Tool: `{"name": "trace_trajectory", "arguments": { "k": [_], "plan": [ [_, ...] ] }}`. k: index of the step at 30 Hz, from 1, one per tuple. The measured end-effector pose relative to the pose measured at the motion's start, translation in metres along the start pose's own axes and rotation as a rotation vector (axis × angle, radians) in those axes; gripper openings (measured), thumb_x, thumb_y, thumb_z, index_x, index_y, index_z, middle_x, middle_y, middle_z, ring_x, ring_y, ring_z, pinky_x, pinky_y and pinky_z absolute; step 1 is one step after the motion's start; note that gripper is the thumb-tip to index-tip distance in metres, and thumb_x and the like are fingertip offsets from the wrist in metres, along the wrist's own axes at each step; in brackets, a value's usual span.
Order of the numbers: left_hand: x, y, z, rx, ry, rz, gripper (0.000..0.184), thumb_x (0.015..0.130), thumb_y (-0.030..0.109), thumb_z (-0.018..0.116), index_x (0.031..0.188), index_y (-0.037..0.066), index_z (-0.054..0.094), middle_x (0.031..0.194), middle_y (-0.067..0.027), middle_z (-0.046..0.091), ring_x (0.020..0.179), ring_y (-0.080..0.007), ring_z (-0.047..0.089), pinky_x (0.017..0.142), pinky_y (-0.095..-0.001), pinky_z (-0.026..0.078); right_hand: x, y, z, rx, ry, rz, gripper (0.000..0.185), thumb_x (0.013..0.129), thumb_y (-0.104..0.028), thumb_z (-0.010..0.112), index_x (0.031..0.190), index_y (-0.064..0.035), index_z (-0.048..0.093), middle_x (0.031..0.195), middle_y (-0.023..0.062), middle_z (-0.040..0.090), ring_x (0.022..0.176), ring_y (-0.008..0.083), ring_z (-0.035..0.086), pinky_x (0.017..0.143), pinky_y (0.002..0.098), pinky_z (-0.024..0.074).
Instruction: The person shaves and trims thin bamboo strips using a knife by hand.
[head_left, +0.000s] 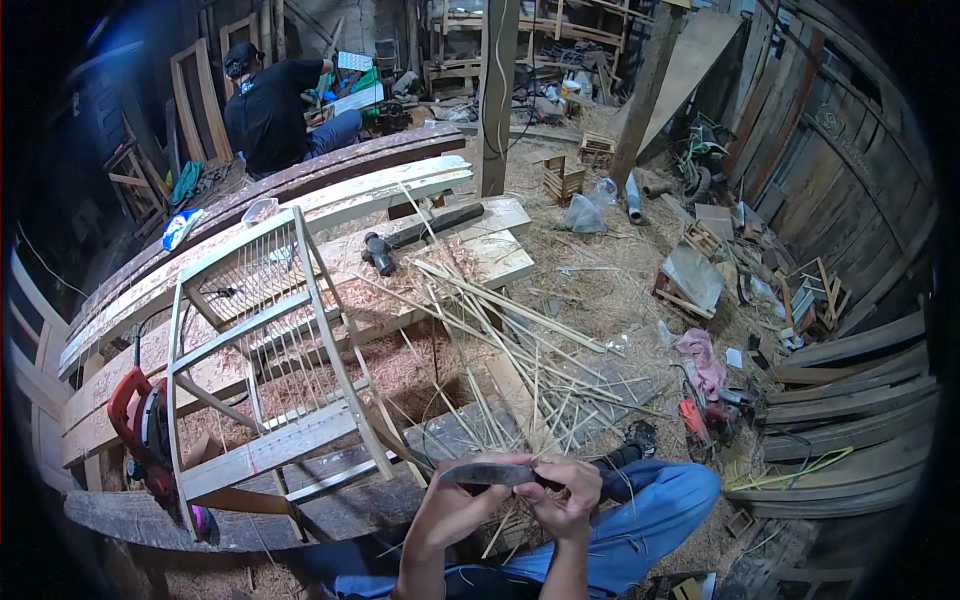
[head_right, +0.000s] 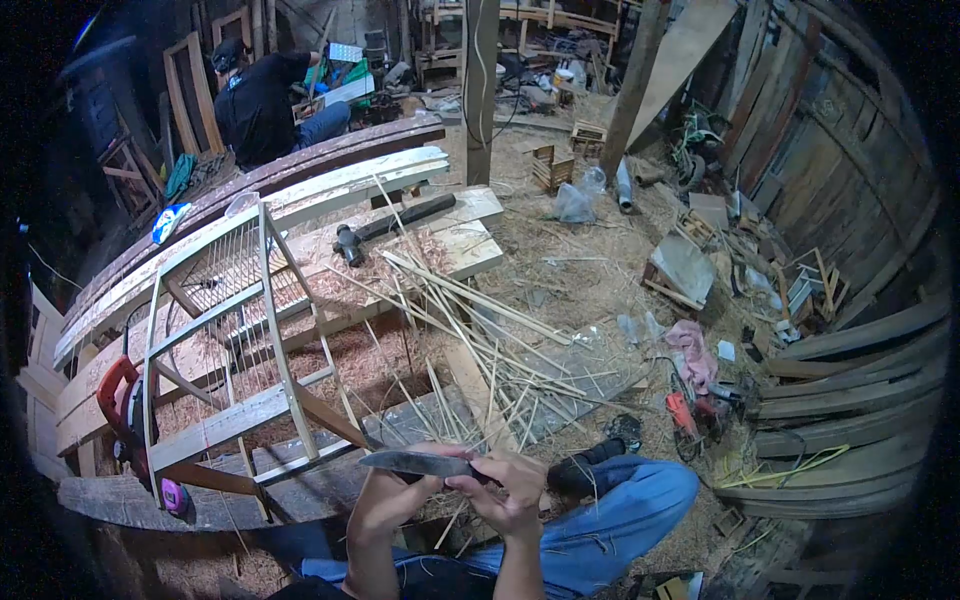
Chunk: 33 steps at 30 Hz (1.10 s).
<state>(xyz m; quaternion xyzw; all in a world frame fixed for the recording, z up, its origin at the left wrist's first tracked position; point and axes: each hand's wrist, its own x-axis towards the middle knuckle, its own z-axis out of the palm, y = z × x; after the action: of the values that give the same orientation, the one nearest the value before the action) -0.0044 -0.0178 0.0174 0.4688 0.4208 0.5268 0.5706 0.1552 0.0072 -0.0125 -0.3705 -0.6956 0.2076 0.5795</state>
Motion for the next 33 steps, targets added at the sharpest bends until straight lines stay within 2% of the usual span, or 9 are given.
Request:
{"name": "trace_trajectory", "arguments": {
  "k": [7,15,17,19,20,24,28,29,33],
  "plan": [
    [-0.002,-0.001,-0.008,-0.036,-0.064,-0.036,0.026,0.090,0.005,0.060,0.115,-0.001,0.066,0.101,-0.0044,0.070,0.088,-0.0063,0.058,0.079,-0.0226,0.048,0.005,0.003,-0.008,-0.025,-0.006,-0.044,0.037,0.064,-0.027,0.087,0.084,-0.0070,0.063,0.070,0.0096,0.067,0.059,0.0243,0.065,0.054,0.0306,0.0496],
    [0.001,-0.001,0.001,-0.011,0.035,-0.030,0.024,0.091,0.007,0.061,0.113,-0.001,0.067,0.089,-0.0027,0.069,0.074,-0.0036,0.056,0.066,-0.0218,0.047,-0.003,0.020,-0.017,-0.191,0.039,-0.065,0.040,0.067,-0.038,0.085,0.078,-0.0077,0.061,0.074,0.0077,0.067,0.069,0.0232,0.066,0.064,0.0319,0.0507],
    [0.000,0.011,-0.009,0.105,-0.024,-0.042,0.022,0.092,0.007,0.061,0.111,0.000,0.068,0.086,-0.0017,0.069,0.072,-0.0030,0.054,0.065,-0.0210,0.045,-0.001,0.030,-0.027,-0.295,0.211,-0.060,0.036,0.076,-0.035,0.080,0.082,-0.0063,0.059,0.076,0.0082,0.064,0.067,0.0199,0.061,0.064,0.0297,0.0476],
    [-0.006,0.032,-0.018,0.080,0.001,-0.106,0.021,0.092,0.007,0.061,0.110,0.001,0.069,0.084,-0.0009,0.067,0.071,-0.0030,0.053,0.064,-0.0208,0.044,-0.019,0.061,-0.062,-0.349,0.350,0.214,0.032,0.087,-0.029,0.071,0.083,-0.0021,0.054,0.078,0.0046,0.056,0.070,0.0132,0.050,0.065,0.0267,0.0429],
    [-0.008,0.037,-0.019,0.051,0.021,-0.171,0.020,0.092,0.008,0.061,0.110,0.001,0.069,0.082,-0.0002,0.066,0.071,-0.0029,0.052,0.064,-0.0206,0.044,-0.015,0.058,-0.068,-0.338,0.467,0.251,0.038,0.082,-0.033,0.076,0.083,-0.0008,0.057,0.077,0.0087,0.061,0.069,0.0171,0.054,0.064,0.0300,0.0450],
    [0.002,0.016,-0.013,-0.089,0.040,-0.128,0.027,0.095,0.010,0.058,0.120,0.002,0.064,0.077,0.0033,0.057,0.072,-0.0036,0.050,0.067,-0.0201,0.043,-0.015,0.045,-0.067,-0.285,0.440,0.207,0.041,0.081,-0.036,0.077,0.083,-0.0004,0.057,0.079,0.0085,0.062,0.070,0.0167,0.055,0.065,0.0297,0.0459],
    [0.004,0.011,-0.002,-0.128,0.035,-0.069,0.028,0.096,0.005,0.054,0.121,-0.005,0.059,0.073,0.0022,0.052,0.066,-0.0059,0.045,0.062,-0.0220,0.039,-0.010,0.029,-0.037,-0.233,0.313,0.173,0.041,0.079,-0.037,0.078,0.084,-0.0014,0.059,0.074,0.0099,0.063,0.065,0.0211,0.060,0.062,0.0307,0.0476],
    [0.005,0.007,-0.004,-0.112,0.027,-0.033,0.029,0.096,0.006,0.054,0.121,-0.006,0.059,0.073,0.0019,0.053,0.067,-0.0060,0.046,0.062,-0.0219,0.040,-0.011,0.029,-0.029,-0.156,0.272,0.156,0.049,0.081,-0.045,0.074,0.085,0.0011,0.057,0.080,0.0100,0.061,0.074,0.0183,0.057,0.070,0.0313,0.0476],
    [0.004,-0.004,-0.010,-0.159,-0.021,-0.098,0.032,0.096,0.012,0.057,0.126,0.000,0.059,0.084,0.0007,0.060,0.075,-0.0062,0.052,0.069,-0.0215,0.044,0.001,0.013,-0.010,-0.269,0.180,-0.066,0.038,0.072,-0.033,0.083,0.084,-0.0041,0.062,0.074,0.0100,0.066,0.060,0.0236,0.064,0.056,0.0313,0.0483]
  ]
}}
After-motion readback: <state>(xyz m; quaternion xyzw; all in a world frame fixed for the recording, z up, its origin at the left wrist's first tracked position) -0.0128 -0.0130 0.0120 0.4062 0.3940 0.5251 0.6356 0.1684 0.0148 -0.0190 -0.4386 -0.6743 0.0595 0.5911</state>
